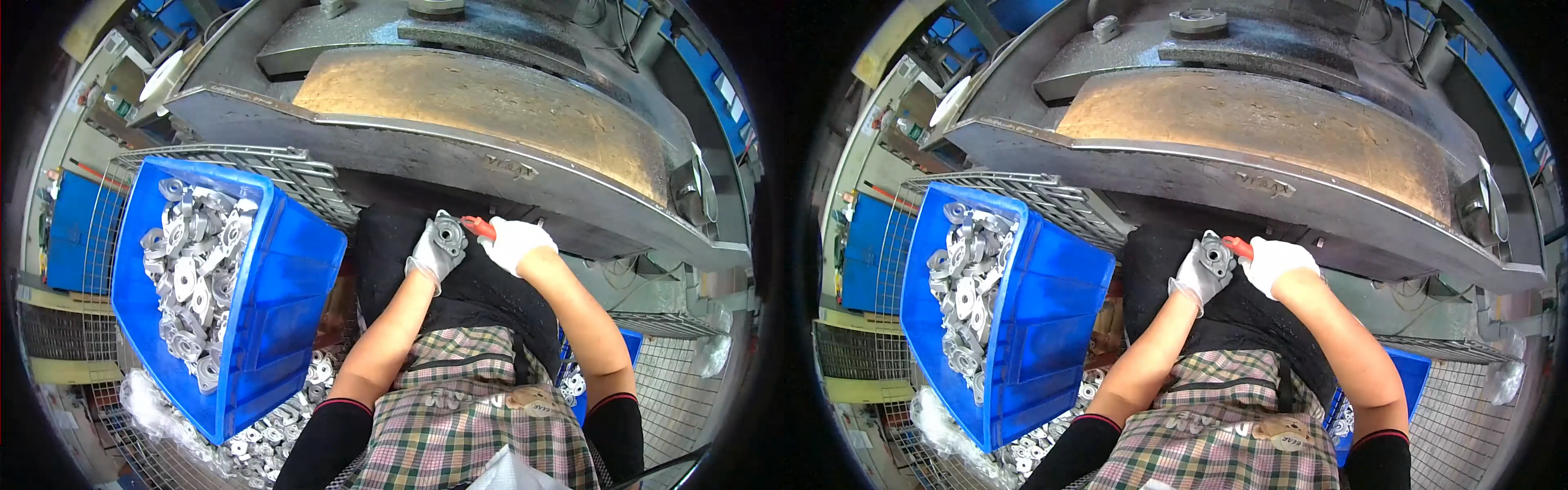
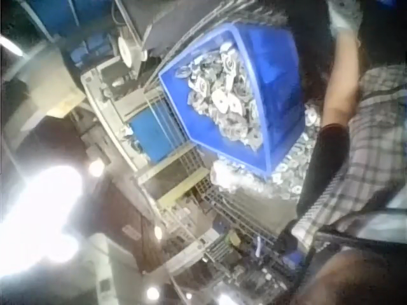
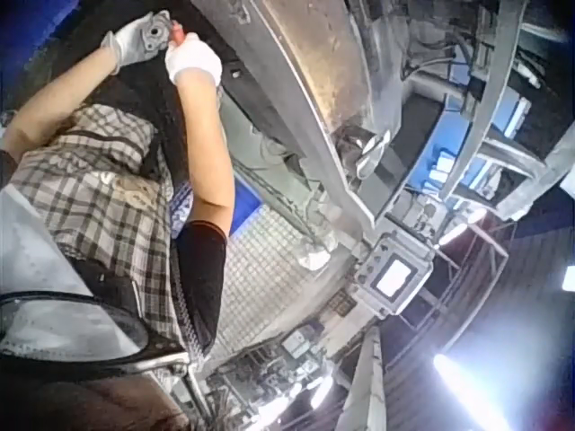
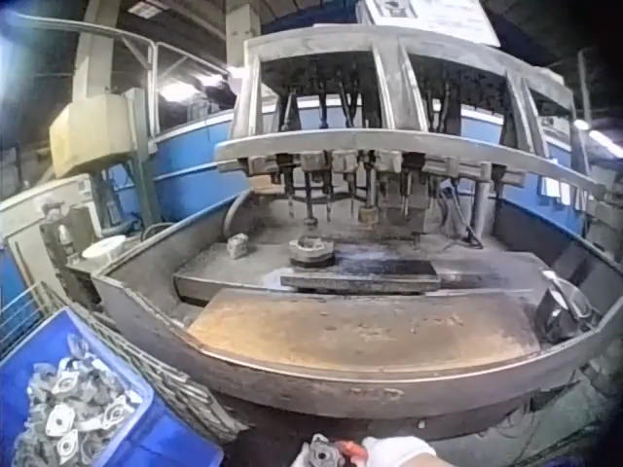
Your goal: Manually clean and load metal casting parts into an automated processing machine.
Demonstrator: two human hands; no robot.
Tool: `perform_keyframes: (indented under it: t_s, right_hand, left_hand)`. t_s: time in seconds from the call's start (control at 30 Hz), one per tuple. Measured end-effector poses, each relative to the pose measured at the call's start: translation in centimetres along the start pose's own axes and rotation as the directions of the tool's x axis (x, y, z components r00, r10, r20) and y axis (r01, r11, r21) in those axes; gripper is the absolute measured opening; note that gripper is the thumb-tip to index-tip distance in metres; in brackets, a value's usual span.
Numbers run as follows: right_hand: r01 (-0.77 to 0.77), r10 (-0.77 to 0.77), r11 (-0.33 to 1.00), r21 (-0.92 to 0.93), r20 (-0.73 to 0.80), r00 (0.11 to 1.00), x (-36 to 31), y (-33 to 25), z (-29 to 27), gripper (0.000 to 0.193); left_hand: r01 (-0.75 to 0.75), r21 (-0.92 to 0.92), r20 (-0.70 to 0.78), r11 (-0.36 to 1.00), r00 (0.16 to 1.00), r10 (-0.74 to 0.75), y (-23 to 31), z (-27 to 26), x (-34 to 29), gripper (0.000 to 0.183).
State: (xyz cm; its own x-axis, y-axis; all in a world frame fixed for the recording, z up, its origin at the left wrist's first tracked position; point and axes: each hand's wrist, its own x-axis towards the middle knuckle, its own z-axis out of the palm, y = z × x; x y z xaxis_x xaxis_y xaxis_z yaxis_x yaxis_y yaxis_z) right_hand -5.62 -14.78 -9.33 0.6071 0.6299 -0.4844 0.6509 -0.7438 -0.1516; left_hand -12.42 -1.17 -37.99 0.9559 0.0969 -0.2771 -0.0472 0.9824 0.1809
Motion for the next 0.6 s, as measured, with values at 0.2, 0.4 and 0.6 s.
perform_keyframes:
  t_s: [0.2,0.4,0.6]
  right_hand:
    - [-0.007,0.008,1.0,-0.015,0.013,1.0,-0.3,-0.5,-0.4,0.036]
    - [-0.022,0.023,1.0,-0.015,0.015,1.0,-0.1,0.1,-0.2,0.037]
    - [-0.062,0.062,0.998,-0.005,0.02,0.998,-0.5,0.2,-0.8,0.038]
  left_hand:
    - [0.144,-0.305,0.031,0.941,0.99,-0.141,0.7,0.0,-0.5,0.049]
    - [0.339,-0.203,0.457,0.919,0.863,-0.218,1.2,5.4,-2.7,0.048]
    - [0.128,-0.034,-0.231,0.991,0.964,-0.133,1.7,8.3,-4.1,0.055]
